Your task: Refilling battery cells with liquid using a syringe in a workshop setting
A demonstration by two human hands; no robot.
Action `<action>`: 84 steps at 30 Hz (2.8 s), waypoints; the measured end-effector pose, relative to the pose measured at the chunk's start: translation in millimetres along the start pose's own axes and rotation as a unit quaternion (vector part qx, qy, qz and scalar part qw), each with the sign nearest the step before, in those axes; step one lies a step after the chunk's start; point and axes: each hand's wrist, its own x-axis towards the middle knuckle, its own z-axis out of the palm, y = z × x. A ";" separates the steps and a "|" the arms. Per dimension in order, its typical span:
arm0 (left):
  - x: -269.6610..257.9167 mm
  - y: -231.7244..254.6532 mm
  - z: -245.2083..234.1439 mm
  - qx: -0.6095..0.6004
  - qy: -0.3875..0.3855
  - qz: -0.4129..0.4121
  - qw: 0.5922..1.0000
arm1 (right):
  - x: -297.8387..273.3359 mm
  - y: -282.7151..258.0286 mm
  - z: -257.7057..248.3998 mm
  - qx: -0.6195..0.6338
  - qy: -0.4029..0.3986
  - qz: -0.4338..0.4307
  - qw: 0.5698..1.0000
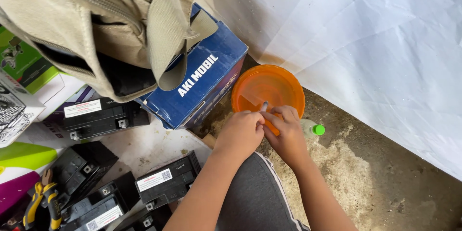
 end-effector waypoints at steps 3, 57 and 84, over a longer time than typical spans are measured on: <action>2.8 6.1 -6.5 -0.006 -0.039 -0.017 0.999 | -4.3 15.8 9.9 -0.039 0.006 0.010 0.999; -6.5 10.8 -21.5 -0.038 -0.090 -0.100 0.990 | 0.2 38.0 37.3 -0.201 0.001 0.086 0.976; -196.0 2.8 -46.7 -0.133 0.356 0.231 0.896 | 34.3 -174.6 -64.4 -0.043 0.022 -0.095 0.994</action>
